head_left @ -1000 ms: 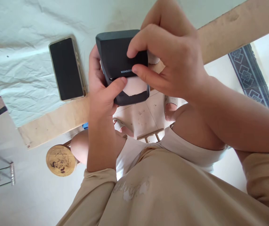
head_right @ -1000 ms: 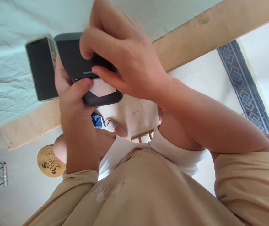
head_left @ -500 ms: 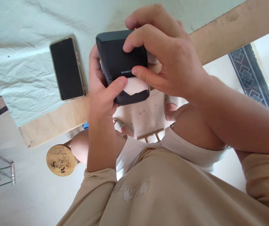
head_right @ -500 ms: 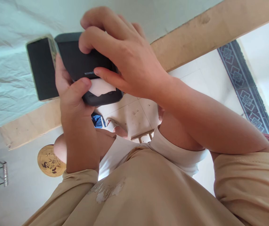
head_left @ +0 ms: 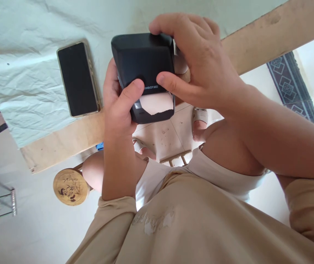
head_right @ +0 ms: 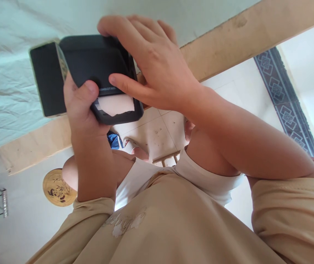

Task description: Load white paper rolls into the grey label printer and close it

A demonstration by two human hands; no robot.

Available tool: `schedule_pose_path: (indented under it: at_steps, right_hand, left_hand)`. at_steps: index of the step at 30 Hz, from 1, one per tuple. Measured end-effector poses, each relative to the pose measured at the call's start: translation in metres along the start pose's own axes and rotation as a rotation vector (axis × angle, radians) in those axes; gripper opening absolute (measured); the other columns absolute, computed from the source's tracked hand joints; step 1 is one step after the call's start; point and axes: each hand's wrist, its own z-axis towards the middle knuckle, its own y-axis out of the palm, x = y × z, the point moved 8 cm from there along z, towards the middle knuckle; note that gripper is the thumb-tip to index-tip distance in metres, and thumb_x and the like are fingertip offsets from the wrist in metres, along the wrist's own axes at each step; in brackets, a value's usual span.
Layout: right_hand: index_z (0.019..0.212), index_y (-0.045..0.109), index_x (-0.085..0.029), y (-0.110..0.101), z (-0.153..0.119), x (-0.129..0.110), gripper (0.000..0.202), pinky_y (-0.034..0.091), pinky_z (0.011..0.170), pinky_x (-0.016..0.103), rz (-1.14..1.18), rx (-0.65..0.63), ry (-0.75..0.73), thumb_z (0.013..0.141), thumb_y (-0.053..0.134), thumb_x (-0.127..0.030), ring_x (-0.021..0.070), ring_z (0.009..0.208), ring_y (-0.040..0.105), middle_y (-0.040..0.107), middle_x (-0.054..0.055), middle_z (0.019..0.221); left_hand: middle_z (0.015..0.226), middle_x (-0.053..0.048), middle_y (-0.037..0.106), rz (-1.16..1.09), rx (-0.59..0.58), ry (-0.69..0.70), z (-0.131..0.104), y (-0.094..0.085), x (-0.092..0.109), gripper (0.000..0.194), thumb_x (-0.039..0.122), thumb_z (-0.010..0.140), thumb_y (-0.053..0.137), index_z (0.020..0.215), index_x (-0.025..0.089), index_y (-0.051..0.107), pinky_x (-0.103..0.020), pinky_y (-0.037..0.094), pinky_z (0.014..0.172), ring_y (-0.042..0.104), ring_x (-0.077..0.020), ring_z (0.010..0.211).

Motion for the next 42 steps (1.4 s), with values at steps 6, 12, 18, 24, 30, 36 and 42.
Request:
schedule_pose_path:
  at_steps: [6,12,18,24,30,36,42]
  right_hand:
    - [0.128,0.042,-0.025,0.005,0.003,0.002,0.071,0.036,0.109,0.034,0.055,-0.057,0.007,0.079,0.025,-0.073,0.0082,0.115,0.047,0.048,-0.001,0.123]
    - [0.127,0.044,-0.024,0.002,-0.001,0.001,0.07,0.037,0.105,0.031,0.042,0.0,0.009,0.08,0.025,-0.072,0.0077,0.108,0.047,0.05,0.0,0.123]
    - [0.128,0.041,-0.028,0.004,0.0,0.001,0.066,0.035,0.11,0.034,0.05,-0.06,0.024,0.08,0.027,-0.071,0.0096,0.116,0.045,0.047,-0.003,0.127]
    - [0.124,0.044,-0.031,0.005,0.004,0.004,0.06,0.033,0.113,0.04,0.088,-0.08,0.078,0.074,0.042,-0.064,0.0141,0.117,0.045,0.048,-0.005,0.125]
    - [0.127,0.044,-0.03,0.006,0.001,0.004,0.063,0.034,0.113,0.04,0.071,-0.054,0.042,0.078,0.034,-0.068,0.0133,0.116,0.047,0.049,-0.004,0.125]
    - [0.127,0.044,-0.03,-0.002,-0.003,-0.002,0.06,0.038,0.111,0.037,-0.04,0.056,-0.042,0.084,0.026,-0.067,0.0112,0.121,0.046,0.046,-0.003,0.128]
    - [0.126,0.045,-0.027,-0.003,-0.002,-0.005,0.058,0.039,0.108,0.036,-0.026,0.04,-0.071,0.086,0.023,-0.063,0.0114,0.121,0.048,0.048,-0.001,0.126]
  left_hand:
    - [0.096,-0.002,0.065,-0.003,-0.017,0.003,0.0,0.002,-0.001,0.042,0.033,0.07,0.07,0.109,0.02,0.058,-0.027,0.047,0.071,0.061,-0.0139,0.085]
    - [0.095,-0.001,0.065,-0.002,-0.016,-0.003,0.003,0.0,-0.003,0.037,0.036,0.068,0.07,0.103,0.027,0.061,-0.03,0.048,0.076,0.062,-0.0187,0.093]
    - [0.096,-0.004,0.066,-0.019,-0.052,-0.027,0.004,-0.001,-0.003,0.05,0.034,0.062,0.075,0.107,0.019,0.059,-0.03,0.049,0.073,0.062,-0.0219,0.096]
    - [0.094,-0.003,0.066,-0.036,-0.019,-0.011,0.004,-0.006,-0.006,0.046,0.032,0.066,0.073,0.108,0.018,0.06,-0.031,0.053,0.085,0.061,-0.0173,0.094]
    - [0.094,-0.002,0.067,-0.025,0.001,-0.022,0.001,-0.001,-0.004,0.04,0.03,0.071,0.07,0.107,0.018,0.059,-0.032,0.052,0.089,0.061,-0.0159,0.093]
    - [0.091,-0.006,0.066,-0.165,0.025,-0.017,0.002,0.008,0.001,0.034,0.043,0.083,0.052,0.1,0.014,0.059,-0.041,0.04,0.115,0.054,-0.0258,0.123]
    - [0.092,-0.006,0.066,-0.16,0.059,-0.052,0.005,-0.006,-0.005,0.031,0.034,0.087,0.042,0.1,0.013,0.061,-0.043,0.042,0.112,0.061,-0.0207,0.103]
